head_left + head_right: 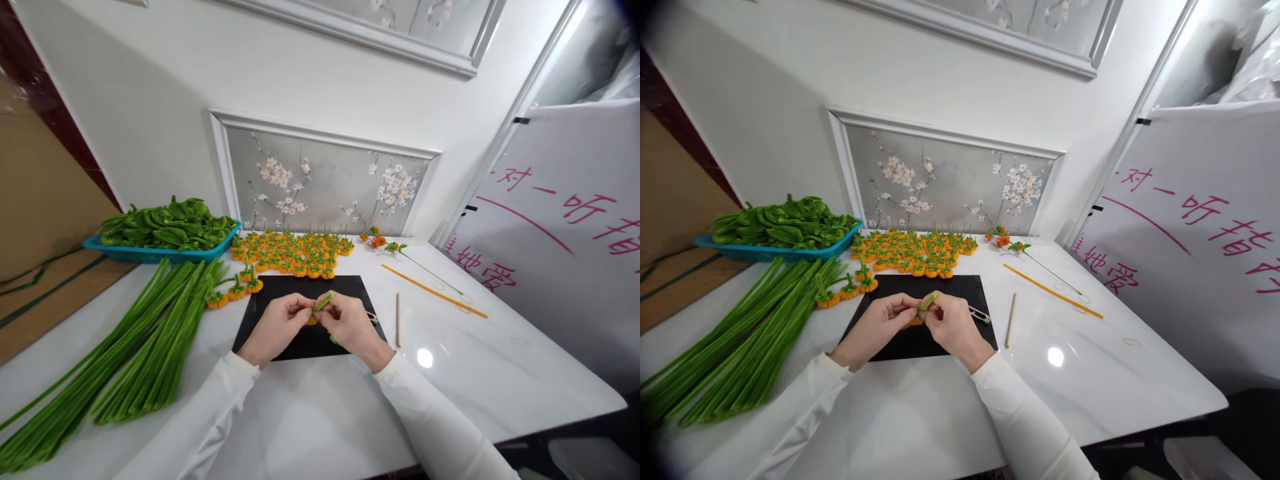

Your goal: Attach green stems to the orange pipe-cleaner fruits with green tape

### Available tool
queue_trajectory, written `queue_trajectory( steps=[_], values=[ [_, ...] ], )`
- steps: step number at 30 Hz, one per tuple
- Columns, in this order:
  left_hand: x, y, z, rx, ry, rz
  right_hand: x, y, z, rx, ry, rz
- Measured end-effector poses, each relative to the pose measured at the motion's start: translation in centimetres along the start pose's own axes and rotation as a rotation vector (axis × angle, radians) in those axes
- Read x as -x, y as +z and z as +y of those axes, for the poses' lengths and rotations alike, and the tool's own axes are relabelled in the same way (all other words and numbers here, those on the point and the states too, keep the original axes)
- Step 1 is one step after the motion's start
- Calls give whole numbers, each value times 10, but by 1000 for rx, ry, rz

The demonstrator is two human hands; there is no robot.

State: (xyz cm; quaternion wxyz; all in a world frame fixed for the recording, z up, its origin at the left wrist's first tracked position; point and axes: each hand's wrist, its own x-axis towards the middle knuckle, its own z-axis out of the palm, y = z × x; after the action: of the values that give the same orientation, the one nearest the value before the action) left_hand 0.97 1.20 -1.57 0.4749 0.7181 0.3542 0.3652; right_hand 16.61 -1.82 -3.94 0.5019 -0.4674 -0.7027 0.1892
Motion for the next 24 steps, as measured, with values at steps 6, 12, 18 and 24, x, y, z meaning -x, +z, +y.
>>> queue_trajectory(
  steps=[6, 12, 18, 24],
  values=[
    [1, -1, 5, 89, -53, -7, 1, -3, -3, 68, -95, 16],
    [0, -2, 5, 116, -96, -2, 0, -2, -2, 62, -209, 14],
    [0, -2, 3, 92, -83, -11, 1, -1, 2, 98, -217, 54],
    [1, 0, 3, 72, 14, 43, 1, 1, 1, 32, -80, 102]
  ],
)
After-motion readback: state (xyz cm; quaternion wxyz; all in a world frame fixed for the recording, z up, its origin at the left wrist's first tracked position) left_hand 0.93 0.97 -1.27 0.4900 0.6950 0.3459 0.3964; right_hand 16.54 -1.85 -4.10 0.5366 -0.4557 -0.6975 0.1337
